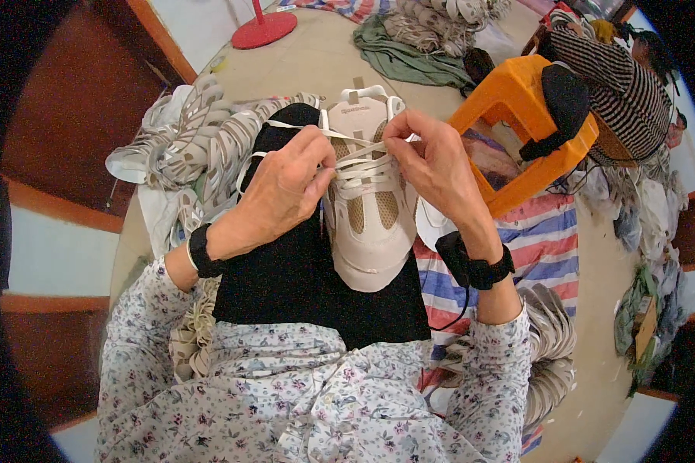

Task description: Thread laces through the eyelets of a shoe and tie them as part of the finishing process.

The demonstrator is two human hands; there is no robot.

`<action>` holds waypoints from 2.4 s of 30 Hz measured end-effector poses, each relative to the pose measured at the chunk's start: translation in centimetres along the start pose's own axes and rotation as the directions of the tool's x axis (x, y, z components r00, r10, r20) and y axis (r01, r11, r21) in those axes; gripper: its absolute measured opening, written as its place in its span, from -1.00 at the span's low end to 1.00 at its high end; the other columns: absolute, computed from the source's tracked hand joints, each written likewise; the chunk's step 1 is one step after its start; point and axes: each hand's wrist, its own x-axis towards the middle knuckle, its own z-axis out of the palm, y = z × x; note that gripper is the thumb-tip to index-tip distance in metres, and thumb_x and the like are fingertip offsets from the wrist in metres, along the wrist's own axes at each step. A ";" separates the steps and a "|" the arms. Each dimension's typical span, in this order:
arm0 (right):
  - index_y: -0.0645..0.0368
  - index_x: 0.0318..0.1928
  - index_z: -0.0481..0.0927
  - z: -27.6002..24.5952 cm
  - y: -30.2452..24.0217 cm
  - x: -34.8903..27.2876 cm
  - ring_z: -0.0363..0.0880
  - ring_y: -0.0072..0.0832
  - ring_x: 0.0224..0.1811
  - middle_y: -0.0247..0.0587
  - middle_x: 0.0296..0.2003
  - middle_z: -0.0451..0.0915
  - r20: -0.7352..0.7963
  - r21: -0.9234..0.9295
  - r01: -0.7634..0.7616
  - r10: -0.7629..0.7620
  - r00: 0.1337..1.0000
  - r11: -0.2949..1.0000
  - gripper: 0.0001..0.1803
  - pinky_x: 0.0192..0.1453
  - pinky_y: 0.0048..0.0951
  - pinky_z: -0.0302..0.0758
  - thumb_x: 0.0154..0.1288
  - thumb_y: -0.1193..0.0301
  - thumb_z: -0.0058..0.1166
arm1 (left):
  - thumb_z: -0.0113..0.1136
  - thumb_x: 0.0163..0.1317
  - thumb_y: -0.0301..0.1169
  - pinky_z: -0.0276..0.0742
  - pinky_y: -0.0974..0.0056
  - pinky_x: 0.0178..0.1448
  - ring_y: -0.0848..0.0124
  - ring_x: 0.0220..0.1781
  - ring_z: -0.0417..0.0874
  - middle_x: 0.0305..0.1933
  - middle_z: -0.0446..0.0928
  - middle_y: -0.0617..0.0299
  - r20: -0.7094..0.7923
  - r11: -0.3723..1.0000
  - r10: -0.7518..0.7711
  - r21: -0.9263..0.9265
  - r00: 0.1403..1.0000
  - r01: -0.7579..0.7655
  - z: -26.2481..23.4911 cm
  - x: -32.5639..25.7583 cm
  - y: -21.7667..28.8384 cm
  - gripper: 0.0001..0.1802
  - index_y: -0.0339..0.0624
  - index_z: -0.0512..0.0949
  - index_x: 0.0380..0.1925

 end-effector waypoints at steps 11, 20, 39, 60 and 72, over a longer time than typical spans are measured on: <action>0.17 -0.17 0.61 -0.8 1.0 0.3 0.27 -0.82 -0.54 -0.56 -0.48 0.49 0.153 0.436 -0.232 0.182 0.971 0.870 -0.87 -0.51 -0.73 0.13 0.40 0.38 0.19 | 0.08 0.34 -0.47 0.46 0.42 -0.52 0.54 -0.58 0.58 -0.50 0.52 0.27 0.239 0.780 -0.364 -0.451 0.900 0.435 -1.3 2.9 -0.8 -0.88 -0.32 0.40 -0.29; 0.16 -0.19 0.61 -0.8 1.4 0.5 0.26 -0.82 -0.56 -0.58 -0.49 0.48 0.149 0.510 -0.247 0.198 0.969 0.824 -0.89 -0.52 -0.73 0.11 0.40 0.39 0.19 | 0.26 0.20 -0.37 0.32 0.38 -0.47 0.61 -0.53 0.40 -0.63 0.46 0.33 0.200 0.981 -0.112 -0.136 0.973 0.140 -3.3 5.0 -0.9 -0.79 -0.36 0.66 -0.38; 0.34 0.21 0.41 -24.7 15.8 -7.4 0.50 -0.45 -0.07 -0.25 -0.14 0.49 -0.375 -0.334 -0.063 -0.072 0.924 0.940 -0.59 0.24 -0.43 0.44 0.36 0.66 0.01 | 0.22 0.30 -0.39 0.35 0.42 -0.35 0.55 -0.44 0.43 -0.33 0.46 0.31 0.446 0.912 -0.036 -0.351 0.894 0.212 -3.4 1.8 -5.0 -0.83 -0.28 0.67 -0.33; 0.18 -0.18 0.66 2.2 0.7 -2.2 0.49 -0.24 0.00 -0.15 -0.14 0.49 -0.149 -0.338 0.242 -0.305 0.941 0.910 -0.78 0.12 -0.30 0.43 0.11 0.57 0.25 | 0.19 0.23 -0.56 0.45 0.19 -0.28 0.24 -0.35 0.53 -0.30 0.45 0.04 -0.139 0.995 0.100 -0.013 0.985 -0.103 -0.3 2.7 -2.6 -0.91 -0.34 0.50 -0.30; 0.27 -0.23 0.46 2.2 -0.8 -1.7 0.48 -0.22 -0.36 -0.10 -0.46 0.49 -0.049 -0.468 0.278 -0.339 0.940 0.839 -0.87 -0.22 -0.28 0.44 0.26 0.53 0.14 | 0.24 0.23 -0.45 0.32 0.23 -0.46 0.33 -0.58 0.38 -0.60 0.44 0.05 -0.056 0.993 0.016 -0.113 0.998 -0.022 -1.4 1.9 -3.8 -0.84 -0.37 0.54 -0.39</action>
